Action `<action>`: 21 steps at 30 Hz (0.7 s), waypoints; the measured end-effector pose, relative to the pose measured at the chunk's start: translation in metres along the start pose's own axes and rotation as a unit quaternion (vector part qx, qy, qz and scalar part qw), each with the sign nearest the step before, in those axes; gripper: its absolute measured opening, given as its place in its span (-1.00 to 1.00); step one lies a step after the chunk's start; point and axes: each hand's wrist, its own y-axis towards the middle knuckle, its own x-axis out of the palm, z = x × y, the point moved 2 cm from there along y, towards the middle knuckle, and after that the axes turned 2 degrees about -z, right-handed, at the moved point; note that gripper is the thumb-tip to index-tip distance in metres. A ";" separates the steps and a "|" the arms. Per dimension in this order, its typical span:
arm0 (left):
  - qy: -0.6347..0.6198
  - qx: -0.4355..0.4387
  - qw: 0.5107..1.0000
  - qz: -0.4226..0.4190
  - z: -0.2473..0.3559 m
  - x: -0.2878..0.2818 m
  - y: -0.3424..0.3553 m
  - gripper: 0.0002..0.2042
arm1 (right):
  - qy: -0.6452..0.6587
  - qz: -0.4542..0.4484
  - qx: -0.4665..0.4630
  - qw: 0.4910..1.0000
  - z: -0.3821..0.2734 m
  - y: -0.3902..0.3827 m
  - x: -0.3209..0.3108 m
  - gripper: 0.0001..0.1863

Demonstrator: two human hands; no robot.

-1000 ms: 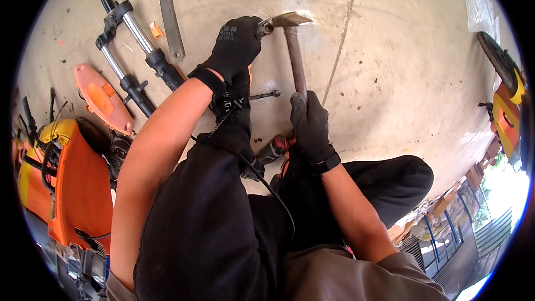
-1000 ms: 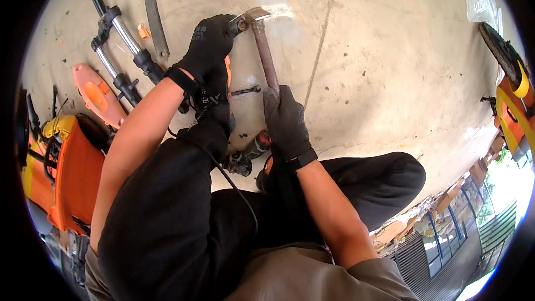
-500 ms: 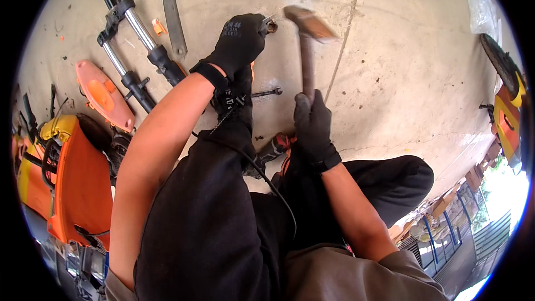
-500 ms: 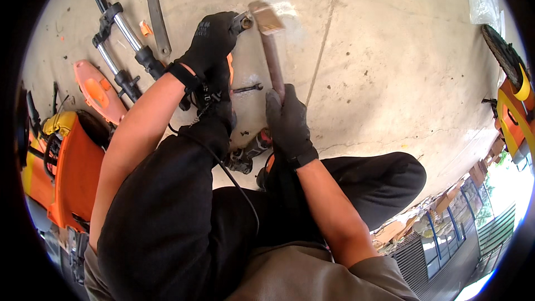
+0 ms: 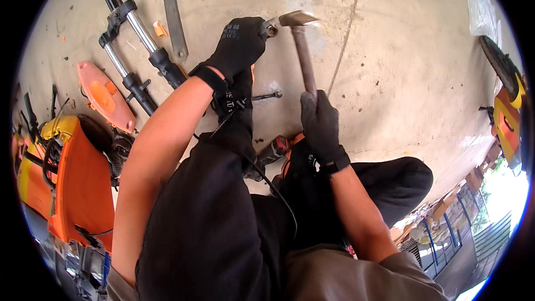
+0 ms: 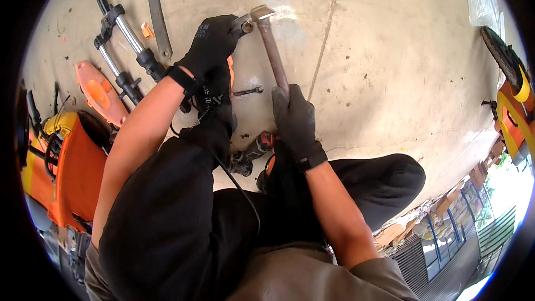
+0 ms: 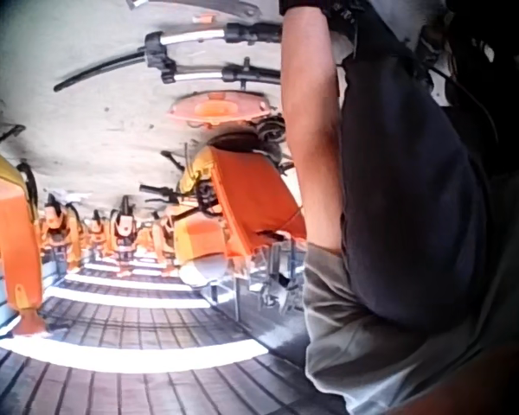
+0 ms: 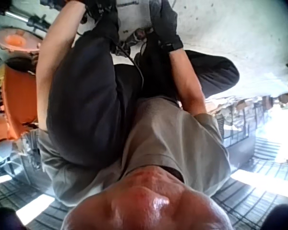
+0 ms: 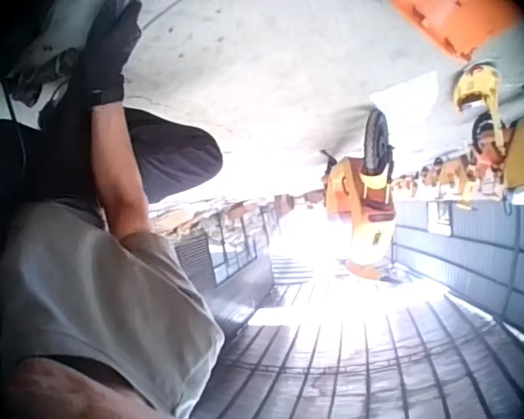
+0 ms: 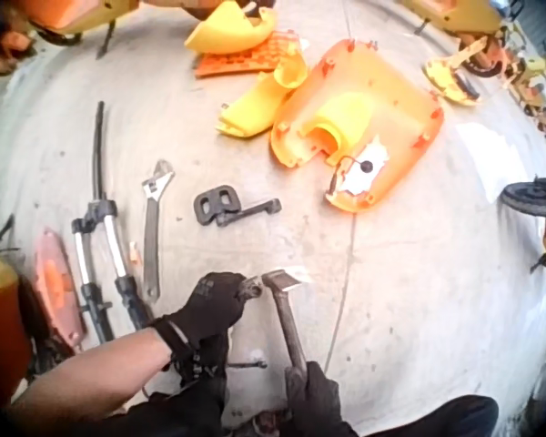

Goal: The person uses a hammer to drive a metal pin into a small metal plate, then fits the plate onto a larger motorcycle component and continues hammering to secure it.

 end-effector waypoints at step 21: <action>0.036 -0.011 0.996 -0.085 0.015 -0.015 0.006 -0.82 | 0.085 0.000 -0.067 0.994 0.016 -0.010 0.018 -0.77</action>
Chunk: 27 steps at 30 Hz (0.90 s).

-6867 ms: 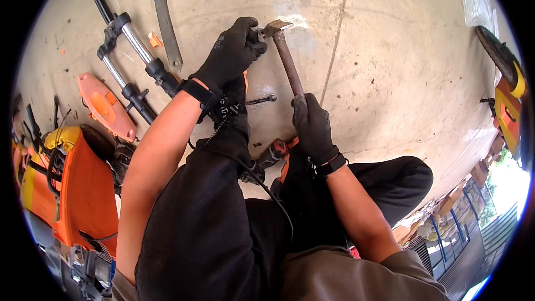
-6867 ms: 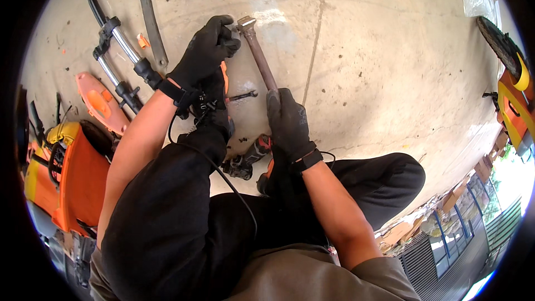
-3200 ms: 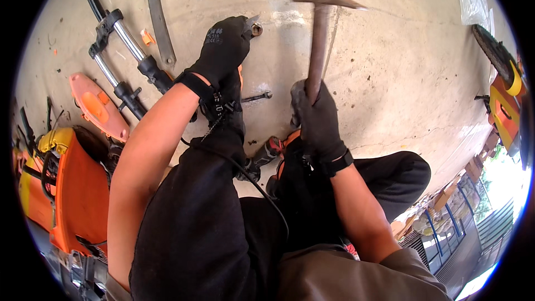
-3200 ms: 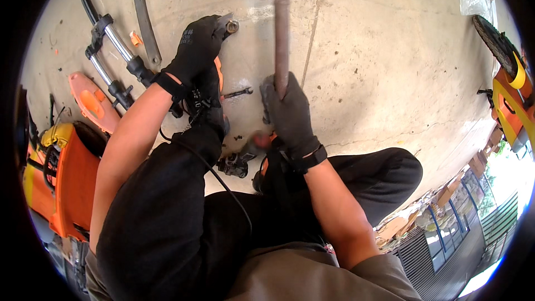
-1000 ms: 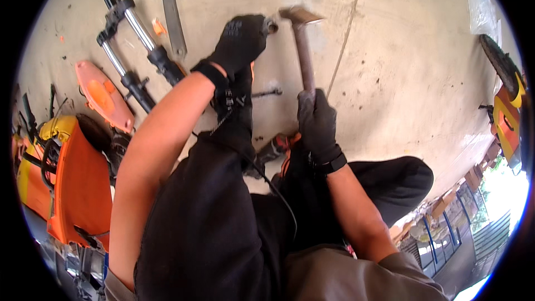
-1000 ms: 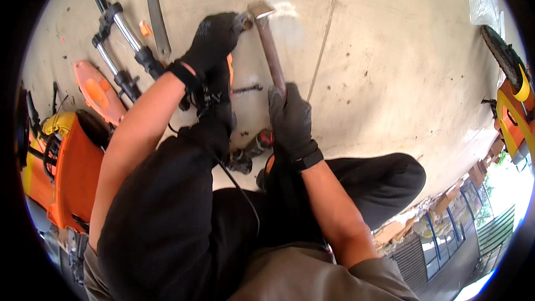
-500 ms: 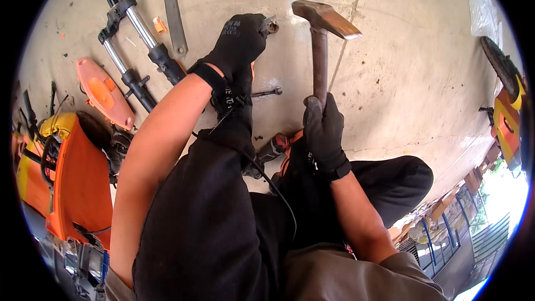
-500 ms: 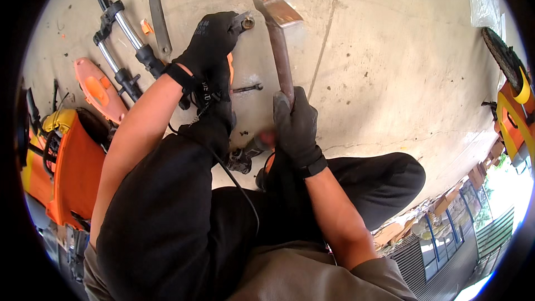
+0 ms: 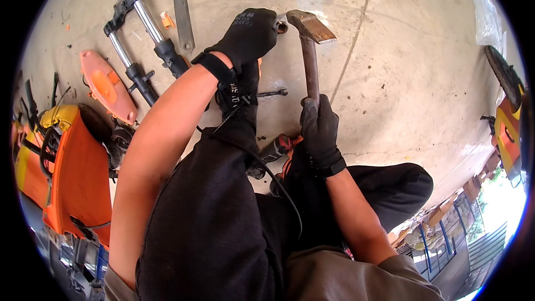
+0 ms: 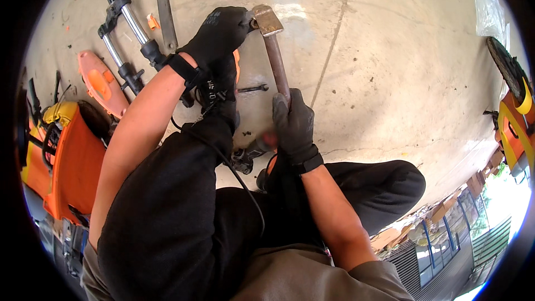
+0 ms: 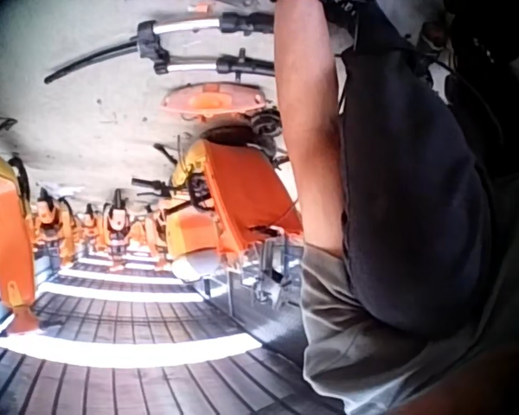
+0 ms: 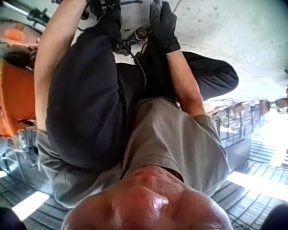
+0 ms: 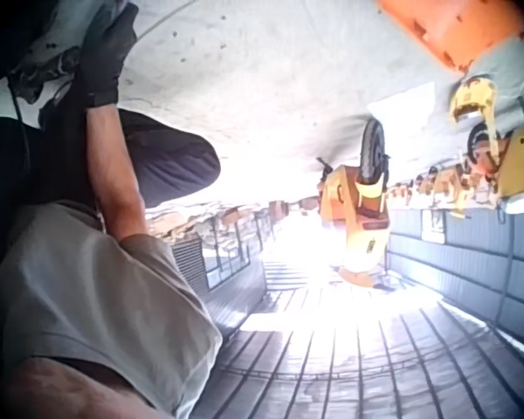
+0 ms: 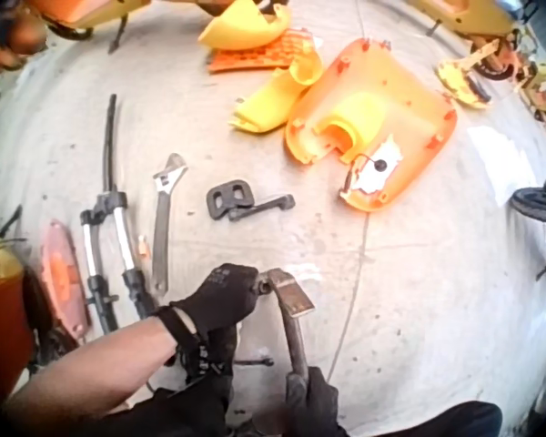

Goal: The person uses a hammer to drive a metal pin into a small metal plate, then fits the plate onto a larger motorcycle component and continues hammering to secure it.

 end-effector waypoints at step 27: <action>-0.007 -0.038 0.999 0.019 -0.007 0.009 -0.002 -0.84 | -0.047 0.010 0.016 0.999 -0.013 0.004 -0.012 -0.74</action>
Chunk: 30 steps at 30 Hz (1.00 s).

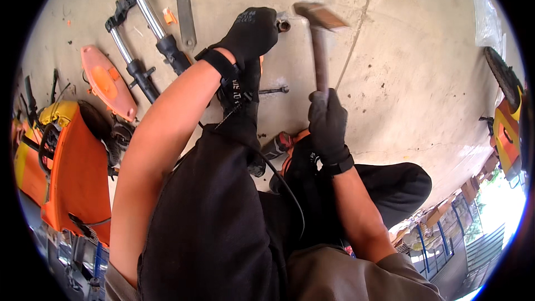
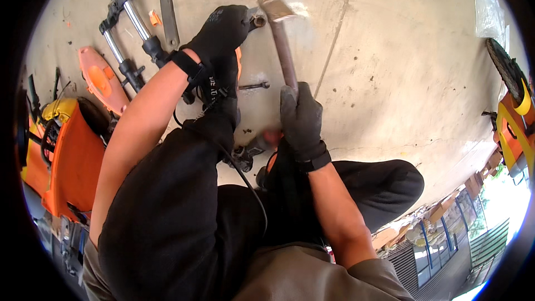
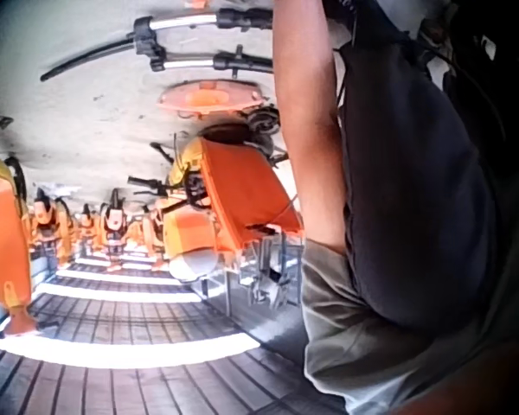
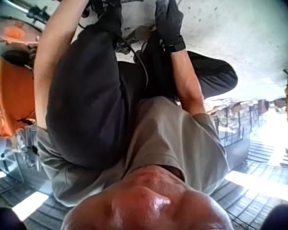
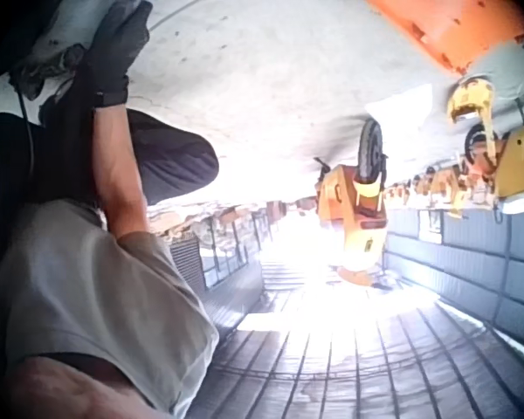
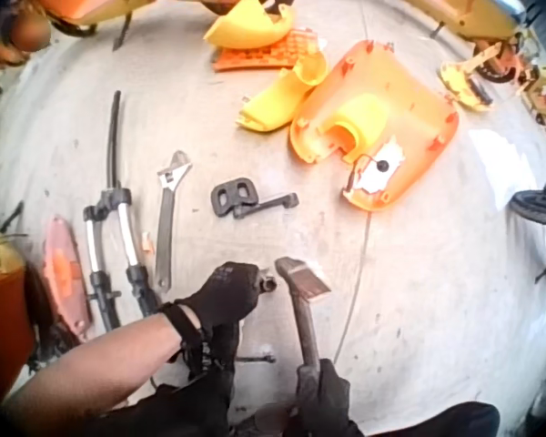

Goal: The person uses a hammer to drive a metal pin into a small metal plate, then fits the plate onto a larger motorcycle component and continues hammering to secure it.

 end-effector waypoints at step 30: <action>0.021 0.032 0.992 -0.125 0.004 -0.006 0.021 -0.78 | 0.015 -0.001 -0.015 1.000 0.016 -0.001 0.008 -0.73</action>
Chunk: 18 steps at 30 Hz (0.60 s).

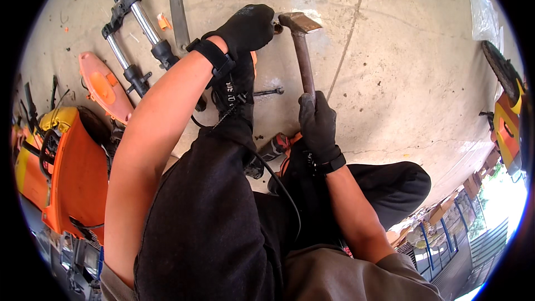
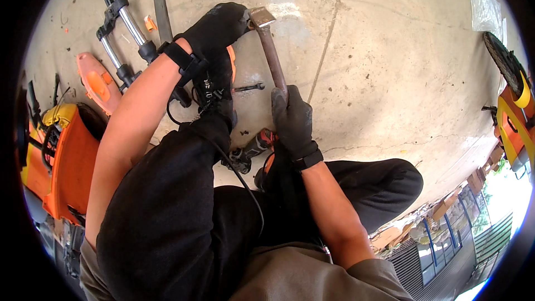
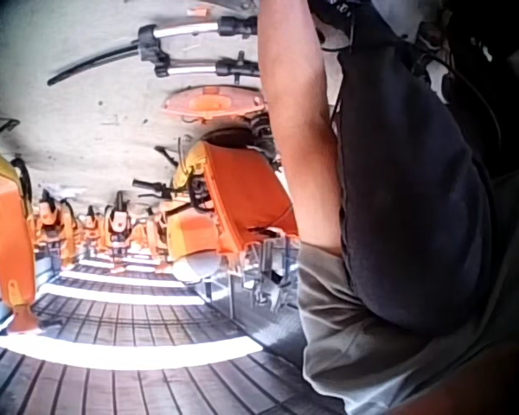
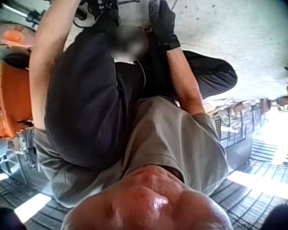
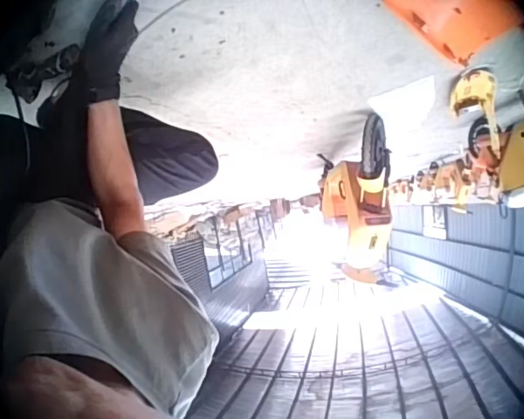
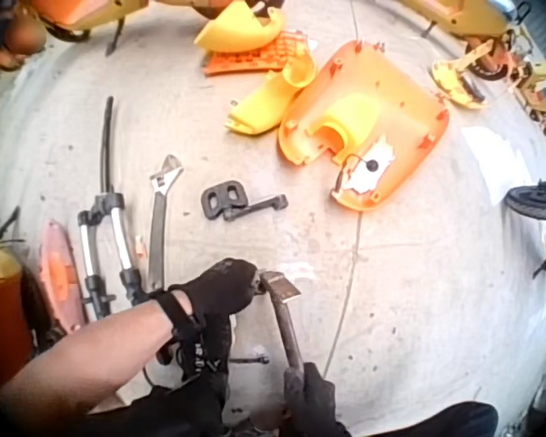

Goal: The person uses a hammer to drive a metal pin into a small metal plate, then fits the plate onto a larger motorcycle component and continues hammering to secure it.

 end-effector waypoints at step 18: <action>0.016 0.041 0.998 0.040 -0.013 0.006 0.005 -0.80 | -0.062 -0.005 0.018 0.998 -0.010 0.006 -0.014 -0.74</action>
